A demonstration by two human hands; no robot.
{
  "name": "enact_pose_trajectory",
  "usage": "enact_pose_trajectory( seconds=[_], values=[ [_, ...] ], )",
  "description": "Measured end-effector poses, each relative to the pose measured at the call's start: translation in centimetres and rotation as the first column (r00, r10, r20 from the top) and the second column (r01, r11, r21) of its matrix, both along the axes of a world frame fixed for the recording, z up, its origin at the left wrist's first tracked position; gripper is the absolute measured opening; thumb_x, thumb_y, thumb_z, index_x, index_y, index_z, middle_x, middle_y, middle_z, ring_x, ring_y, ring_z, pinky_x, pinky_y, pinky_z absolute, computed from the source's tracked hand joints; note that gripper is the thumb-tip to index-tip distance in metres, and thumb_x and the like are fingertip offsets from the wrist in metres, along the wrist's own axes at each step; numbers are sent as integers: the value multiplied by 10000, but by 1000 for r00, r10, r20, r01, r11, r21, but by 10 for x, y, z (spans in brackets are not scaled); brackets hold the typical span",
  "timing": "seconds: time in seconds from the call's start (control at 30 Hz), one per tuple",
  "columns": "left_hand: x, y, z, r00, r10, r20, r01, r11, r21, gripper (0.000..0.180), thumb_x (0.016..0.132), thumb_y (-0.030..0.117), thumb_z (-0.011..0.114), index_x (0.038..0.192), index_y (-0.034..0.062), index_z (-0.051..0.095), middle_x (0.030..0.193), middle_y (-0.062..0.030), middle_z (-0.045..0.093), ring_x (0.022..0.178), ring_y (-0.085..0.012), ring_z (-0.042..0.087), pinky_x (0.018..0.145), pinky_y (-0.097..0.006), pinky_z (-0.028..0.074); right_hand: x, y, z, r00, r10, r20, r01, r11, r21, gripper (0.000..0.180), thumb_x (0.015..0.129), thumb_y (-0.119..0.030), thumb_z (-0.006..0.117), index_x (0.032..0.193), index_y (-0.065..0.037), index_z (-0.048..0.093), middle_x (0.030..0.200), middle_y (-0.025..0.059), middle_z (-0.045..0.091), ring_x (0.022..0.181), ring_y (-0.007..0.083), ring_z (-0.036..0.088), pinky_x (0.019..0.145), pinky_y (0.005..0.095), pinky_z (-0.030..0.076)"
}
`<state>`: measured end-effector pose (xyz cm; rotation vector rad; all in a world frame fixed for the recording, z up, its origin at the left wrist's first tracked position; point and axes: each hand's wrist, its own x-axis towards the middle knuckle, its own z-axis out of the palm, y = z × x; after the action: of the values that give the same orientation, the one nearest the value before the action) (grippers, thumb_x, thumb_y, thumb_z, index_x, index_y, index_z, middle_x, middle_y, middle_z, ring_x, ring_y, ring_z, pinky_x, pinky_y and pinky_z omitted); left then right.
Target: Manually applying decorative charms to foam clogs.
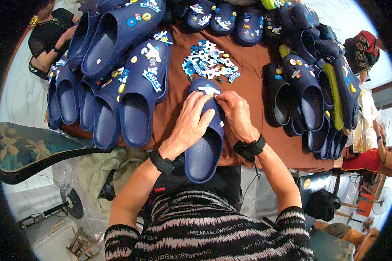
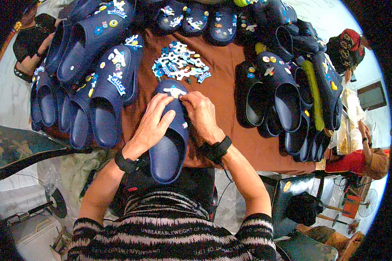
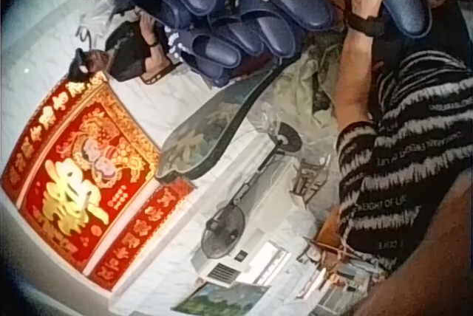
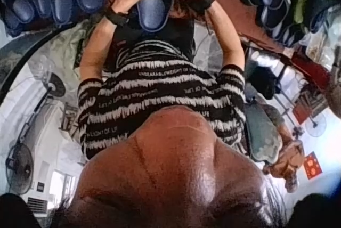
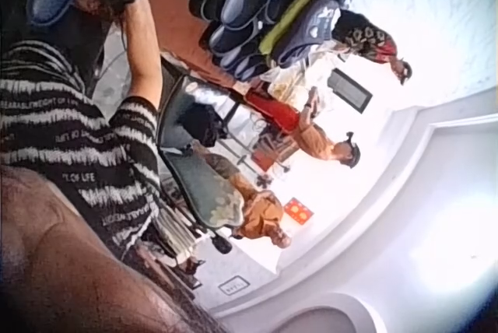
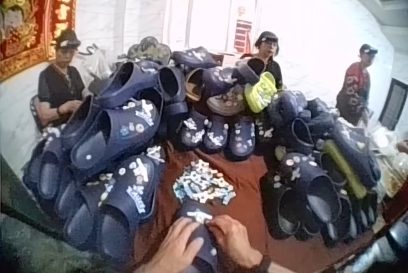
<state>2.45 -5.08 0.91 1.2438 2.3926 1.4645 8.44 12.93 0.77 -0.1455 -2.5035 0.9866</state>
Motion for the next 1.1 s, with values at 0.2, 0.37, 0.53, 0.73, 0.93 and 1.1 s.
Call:
enact_pose_trajectory(
  seconds=[0.2, 0.37, 0.53, 0.73, 0.93, 1.1],
  values=[
    [-6, -4, 0, 998, -67, 15, 68, 997, -41, 485, 1009, 339, 502, 1338, -16, 478, 1405, -228, 416, 1348, -381, 384, 1144, -428, 292, 2, 3, 6, 997, 82, 5, -81, 970, 228, 153, 847, -69, 665, 988, -68, 722, 978, 109, 674, 928, 320, 598, 805, 418, 473],
    [-12, -3, 5, 991, -130, -25, 129, 991, -30, 478, 1002, 304, 511, 1350, -19, 461, 1387, -229, 416, 1348, -385, 376, 1142, -430, 295, 3, 4, 6, 988, 144, 60, -155, 947, 281, 200, 853, -45, 640, 1039, -56, 714, 1059, 133, 661, 953, 336, 600, 833, 427, 478],
    [-7, -1, -1, 991, -113, -69, 110, 993, -42, 470, 996, 283, 511, 1350, -21, 455, 1388, -226, 408, 1348, -384, 372, 1140, -431, 297, 6, 11, 7, 988, 151, 39, -154, 983, 103, 192, 850, -42, 644, 1032, -33, 703, 1050, 154, 654, 1008, 346, 602, 897, 432, 472],
    [-8, -3, -3, 991, -109, -75, 106, 993, -45, 460, 994, 268, 508, 1350, -18, 457, 1388, -225, 405, 1349, -383, 370, 1142, -431, 292, 4, 9, 7, 992, 108, 69, -108, 994, -7, 181, 839, -41, 666, 1017, -31, 697, 1014, 148, 650, 1005, 343, 602, 893, 427, 472],
    [-7, -4, -2, 994, -102, -44, 100, 994, -53, 459, 995, 271, 505, 1355, -10, 460, 1393, -225, 406, 1361, -381, 359, 1149, -431, 282, 6, 8, 14, 984, 122, 130, -146, 969, 197, 200, 845, -41, 661, 1040, -46, 705, 956, 132, 636, 953, 328, 588, 832, 413, 476],
    [-8, -2, 0, 990, -127, -58, 123, 990, -65, 460, 996, 267, 501, 1364, -7, 457, 1408, -229, 404, 1379, -380, 344, 1157, -432, 273, 11, 8, 3, 981, 191, 37, -191, 913, 361, 238, 860, -39, 631, 1090, -41, 694, 972, 130, 630, 956, 333, 582, 822, 409, 474]
  ],
)
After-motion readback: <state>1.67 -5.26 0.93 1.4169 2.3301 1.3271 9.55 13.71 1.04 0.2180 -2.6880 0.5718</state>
